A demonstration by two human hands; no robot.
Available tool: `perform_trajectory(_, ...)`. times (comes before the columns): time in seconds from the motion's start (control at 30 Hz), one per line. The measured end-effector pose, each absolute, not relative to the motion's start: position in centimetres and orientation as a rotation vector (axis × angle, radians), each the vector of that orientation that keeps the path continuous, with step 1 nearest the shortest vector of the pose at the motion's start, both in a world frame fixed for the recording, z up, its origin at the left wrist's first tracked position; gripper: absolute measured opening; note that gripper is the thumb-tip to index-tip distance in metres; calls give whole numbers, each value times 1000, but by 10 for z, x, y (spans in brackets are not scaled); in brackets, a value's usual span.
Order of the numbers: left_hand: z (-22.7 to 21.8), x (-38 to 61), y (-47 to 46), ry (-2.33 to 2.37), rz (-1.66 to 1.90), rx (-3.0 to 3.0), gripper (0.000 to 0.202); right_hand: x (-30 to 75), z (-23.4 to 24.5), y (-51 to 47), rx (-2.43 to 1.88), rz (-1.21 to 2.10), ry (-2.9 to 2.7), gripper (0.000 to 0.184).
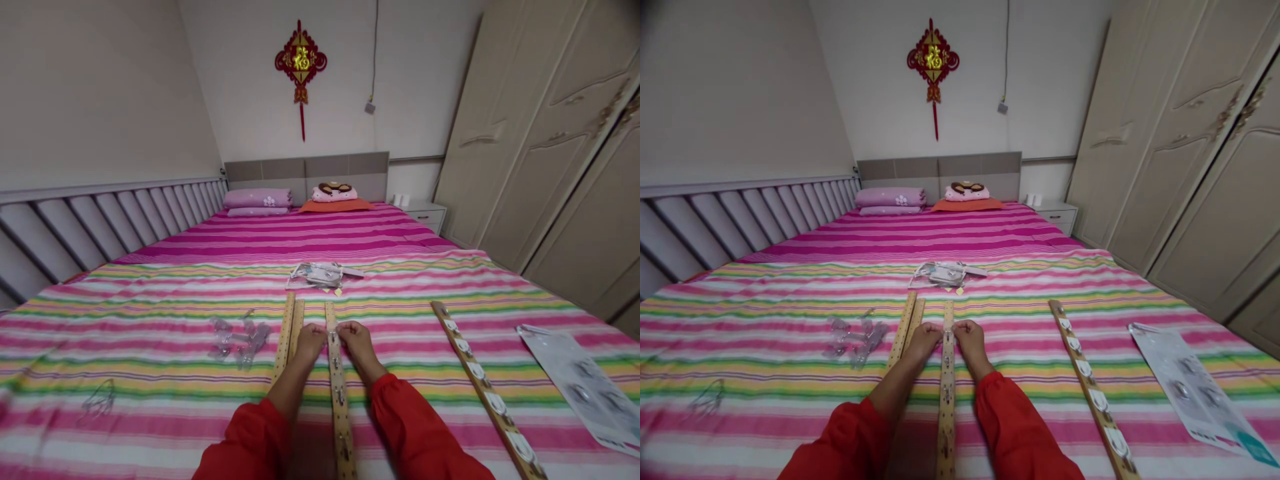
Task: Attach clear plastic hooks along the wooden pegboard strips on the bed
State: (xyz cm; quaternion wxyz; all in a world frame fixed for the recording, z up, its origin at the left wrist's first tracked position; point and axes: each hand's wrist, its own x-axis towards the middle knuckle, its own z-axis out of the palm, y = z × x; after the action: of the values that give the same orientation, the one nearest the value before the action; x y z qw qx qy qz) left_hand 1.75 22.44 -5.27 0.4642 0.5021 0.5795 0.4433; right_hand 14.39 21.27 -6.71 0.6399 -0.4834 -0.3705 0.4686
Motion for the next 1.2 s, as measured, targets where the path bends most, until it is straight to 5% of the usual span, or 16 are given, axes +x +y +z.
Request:
perform_trajectory(0.47, -56, 22, 223, 1394, 1165, 1208, 12, 144, -84, 219, -1154, 994, -918, 25)
perform_trajectory(1.2, -54, 26, 214, 1372, 1014, 1286, 39, 156, -88, 211, -1217, 887, -1342, 40)
